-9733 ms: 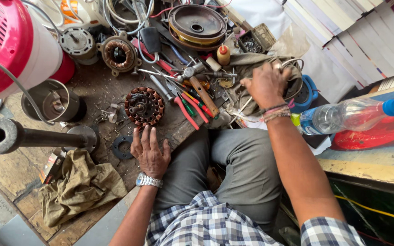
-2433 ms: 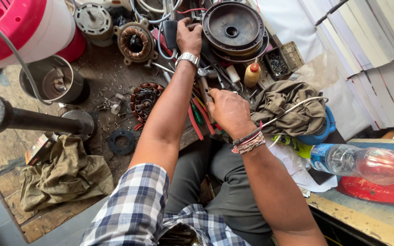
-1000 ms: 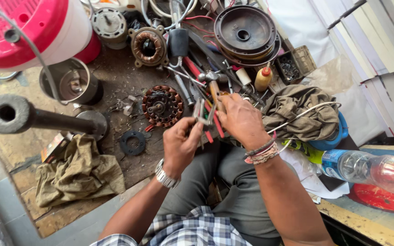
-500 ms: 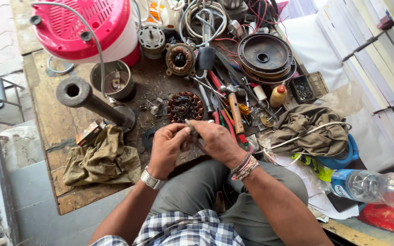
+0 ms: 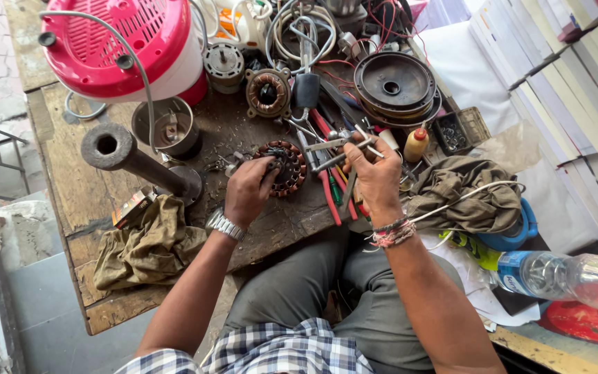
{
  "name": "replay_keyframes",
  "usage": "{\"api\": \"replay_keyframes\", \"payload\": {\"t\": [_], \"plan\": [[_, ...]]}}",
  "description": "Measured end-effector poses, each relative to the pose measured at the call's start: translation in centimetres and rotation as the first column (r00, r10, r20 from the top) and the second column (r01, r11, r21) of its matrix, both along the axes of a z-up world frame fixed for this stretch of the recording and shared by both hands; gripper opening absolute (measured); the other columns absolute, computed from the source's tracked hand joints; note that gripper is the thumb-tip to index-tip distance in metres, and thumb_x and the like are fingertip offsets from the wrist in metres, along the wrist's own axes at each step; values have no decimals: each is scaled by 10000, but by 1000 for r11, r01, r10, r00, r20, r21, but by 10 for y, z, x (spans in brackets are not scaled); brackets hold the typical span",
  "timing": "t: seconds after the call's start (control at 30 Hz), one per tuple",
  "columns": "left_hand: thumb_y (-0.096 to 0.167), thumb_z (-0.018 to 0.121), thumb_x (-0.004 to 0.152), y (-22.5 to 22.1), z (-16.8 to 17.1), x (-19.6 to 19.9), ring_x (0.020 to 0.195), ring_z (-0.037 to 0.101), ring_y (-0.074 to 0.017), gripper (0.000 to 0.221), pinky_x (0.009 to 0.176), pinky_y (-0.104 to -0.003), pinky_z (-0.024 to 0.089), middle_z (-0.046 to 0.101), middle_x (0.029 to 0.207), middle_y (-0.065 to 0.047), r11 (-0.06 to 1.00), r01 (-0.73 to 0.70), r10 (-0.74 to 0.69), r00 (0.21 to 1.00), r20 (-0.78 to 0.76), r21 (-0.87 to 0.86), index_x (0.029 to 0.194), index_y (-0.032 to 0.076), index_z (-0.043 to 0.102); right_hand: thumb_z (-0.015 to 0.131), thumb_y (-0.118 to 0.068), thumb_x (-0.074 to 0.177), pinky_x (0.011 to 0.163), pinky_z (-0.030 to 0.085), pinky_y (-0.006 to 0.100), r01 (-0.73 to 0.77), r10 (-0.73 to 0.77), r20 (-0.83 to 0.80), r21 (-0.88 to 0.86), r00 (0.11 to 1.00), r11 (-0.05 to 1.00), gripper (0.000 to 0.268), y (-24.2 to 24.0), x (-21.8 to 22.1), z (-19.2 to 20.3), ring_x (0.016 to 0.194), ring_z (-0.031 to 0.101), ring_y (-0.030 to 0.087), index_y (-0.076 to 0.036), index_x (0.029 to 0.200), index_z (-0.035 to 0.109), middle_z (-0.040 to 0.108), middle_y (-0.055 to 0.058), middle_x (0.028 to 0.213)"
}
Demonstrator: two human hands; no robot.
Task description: The person sits at a cluttered workbench and uses a hammer and pliers to disassemble and adjust a small copper-wound electrical component. They repeatedly tap the component, remove parts, and wipe the work area with a cloth.
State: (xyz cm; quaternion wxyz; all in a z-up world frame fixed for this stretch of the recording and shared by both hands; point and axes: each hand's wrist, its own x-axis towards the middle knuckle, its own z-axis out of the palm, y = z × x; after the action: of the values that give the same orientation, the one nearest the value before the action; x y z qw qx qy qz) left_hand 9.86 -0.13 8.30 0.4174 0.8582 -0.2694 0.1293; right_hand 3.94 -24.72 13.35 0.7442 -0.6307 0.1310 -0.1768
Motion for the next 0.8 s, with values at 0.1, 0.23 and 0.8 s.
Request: {"api": "replay_keyframes", "payload": {"t": [0.1, 0.23, 0.8], "plan": [[188, 743, 933, -14, 5, 9, 1008, 712, -281, 222, 871, -393, 571, 762, 1067, -137, 997, 49, -54, 994, 95, 57, 1097, 39, 729, 762, -75, 955, 658, 553, 215, 15, -11, 39, -103, 999, 995, 325, -2, 2, 3, 757, 669, 85, 56, 1232, 652, 697, 40, 927], [200, 752, 913, -27, 15, 21, 936, 705, -293, 214, 816, -408, 557, 763, 994, -115, 981, 87, -92, 995, 23, 174, 1053, 40, 735, 772, -88, 950, 720, 564, 216, 61, -27, 83, -444, 996, 894, 368, 11, 3, 9, 833, 676, 77, 39, 1274, 652, 728, 46, 983], [114, 802, 879, -33, -14, 17, 1021, 766, -221, 476, 867, -337, 630, 771, 1117, -109, 972, 10, -87, 943, -322, -233, 1286, 66, 558, 758, -88, 953, 730, 597, 211, -99, 115, 81, -179, 990, 979, 422, 32, 22, 14, 887, 724, 100, 27, 1331, 610, 723, 50, 1049]]}}
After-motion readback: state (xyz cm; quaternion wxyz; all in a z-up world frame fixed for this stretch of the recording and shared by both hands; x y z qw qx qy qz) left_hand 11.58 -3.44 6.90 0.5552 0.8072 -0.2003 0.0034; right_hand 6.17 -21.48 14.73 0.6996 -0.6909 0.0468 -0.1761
